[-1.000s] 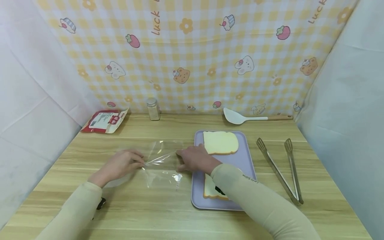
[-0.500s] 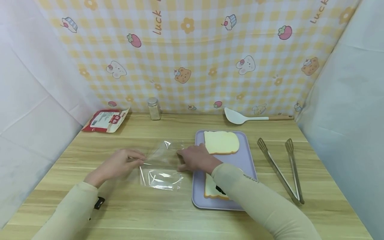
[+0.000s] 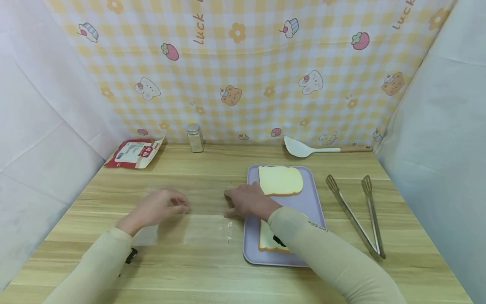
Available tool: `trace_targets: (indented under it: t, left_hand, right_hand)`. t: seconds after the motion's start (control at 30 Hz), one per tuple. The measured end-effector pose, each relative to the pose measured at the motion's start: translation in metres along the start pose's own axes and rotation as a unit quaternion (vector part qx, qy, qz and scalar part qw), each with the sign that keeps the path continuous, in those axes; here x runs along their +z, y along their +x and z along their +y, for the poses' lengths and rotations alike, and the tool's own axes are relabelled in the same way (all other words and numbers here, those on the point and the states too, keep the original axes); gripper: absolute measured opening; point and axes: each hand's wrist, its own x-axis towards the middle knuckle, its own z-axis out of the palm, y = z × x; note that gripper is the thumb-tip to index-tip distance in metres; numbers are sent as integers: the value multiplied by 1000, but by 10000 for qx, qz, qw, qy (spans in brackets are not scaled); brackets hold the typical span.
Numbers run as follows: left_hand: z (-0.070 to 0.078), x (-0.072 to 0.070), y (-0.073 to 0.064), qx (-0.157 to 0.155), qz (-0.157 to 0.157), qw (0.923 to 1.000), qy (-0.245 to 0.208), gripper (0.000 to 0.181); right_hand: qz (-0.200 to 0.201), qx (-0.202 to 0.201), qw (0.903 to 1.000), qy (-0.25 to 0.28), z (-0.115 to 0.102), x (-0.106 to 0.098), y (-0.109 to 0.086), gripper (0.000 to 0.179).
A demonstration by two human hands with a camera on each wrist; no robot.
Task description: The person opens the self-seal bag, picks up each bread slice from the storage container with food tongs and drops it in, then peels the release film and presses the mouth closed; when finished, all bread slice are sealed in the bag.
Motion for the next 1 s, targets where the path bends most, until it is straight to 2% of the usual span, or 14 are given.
trace_targets:
  t: [0.27, 0.37, 0.6, 0.7, 0.77, 0.8, 0.93, 1.0]
  left_hand:
    - [-5, 11, 10, 91, -22, 9995, 312, 12]
    - [-6, 13, 11, 168, 62, 9993, 328, 10]
    - [-4, 14, 10, 214, 116, 9991, 347, 19]
    - [-3, 14, 10, 152, 49, 9992, 359, 16]
    - [-3, 13, 9, 99, 10, 9992, 400, 6]
    - [-3, 13, 9, 64, -17, 9991, 423, 8]
    - [-6, 12, 9, -9, -110, 9988, 477, 41]
    - [-7, 12, 9, -3, -132, 9989, 453, 42]
  right_hand:
    - [14, -34, 10000, 37, 1, 0, 0, 70]
    - [13, -36, 10000, 78, 1, 1, 0, 71]
    - [33, -24, 10000, 45, 2, 1, 0, 71]
    - [31, -35, 10000, 36, 2, 0, 0, 71]
    - [19, -50, 10000, 54, 2, 0, 0, 71]
    - [10, -58, 10000, 65, 2, 0, 0, 71]
    - [-15, -49, 10000, 67, 2, 0, 1, 72]
    - [-10, -36, 10000, 82, 2, 1, 1, 70]
